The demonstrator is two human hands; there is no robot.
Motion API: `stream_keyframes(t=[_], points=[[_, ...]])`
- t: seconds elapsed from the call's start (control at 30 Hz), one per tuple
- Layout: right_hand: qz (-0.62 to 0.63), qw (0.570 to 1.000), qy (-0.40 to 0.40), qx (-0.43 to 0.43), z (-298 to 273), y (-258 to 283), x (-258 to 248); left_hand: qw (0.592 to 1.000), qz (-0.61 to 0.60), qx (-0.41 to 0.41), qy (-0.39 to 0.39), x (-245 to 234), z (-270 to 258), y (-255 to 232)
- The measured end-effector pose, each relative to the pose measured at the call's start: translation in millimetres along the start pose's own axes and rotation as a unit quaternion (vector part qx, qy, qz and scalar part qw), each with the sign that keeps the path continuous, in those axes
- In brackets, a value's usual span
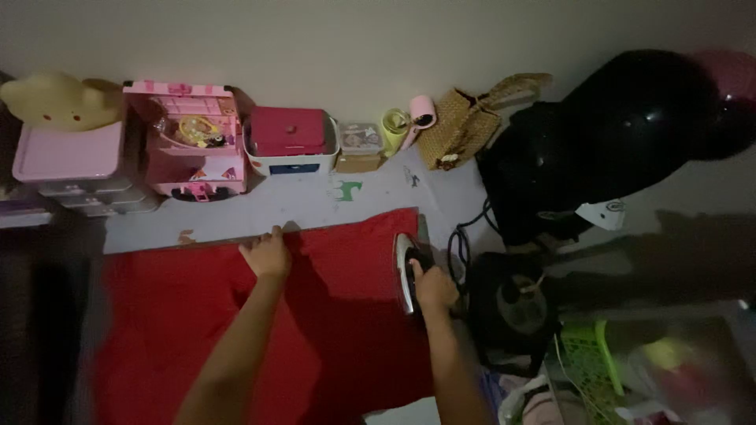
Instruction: Ironing a red cloth and then folding it neatly on a table.
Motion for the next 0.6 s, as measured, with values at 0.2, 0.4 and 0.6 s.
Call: stream_keyframes(t=[0.2, 0.4, 0.6], points=[[0.017, 0.997, -0.055, -0.046, 1.0, -10.9, 5.2, 0.991, -0.098, 0.001, -0.096, -12.3, -39.4, -17.8], [0.04, 0.991, 0.05, -0.116, -71.6, 7.0, 14.5, 0.982, -0.091, 0.062, -0.152, 9.0, -97.9, -31.2], [0.05, 0.976, 0.066, -0.202, -136.2, -17.0, 20.7, 0.99, -0.094, -0.019, -0.105, 20.3, -158.0, -17.1]])
Point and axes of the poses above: each hand's wrist, its own z-axis towards the middle knuckle, its own x-axis out of the palm, y = z × x, the point moved 5 cm from there along z, towards the middle knuckle, and after that the axes turned 5 degrees about z, right-handed, at the moved point
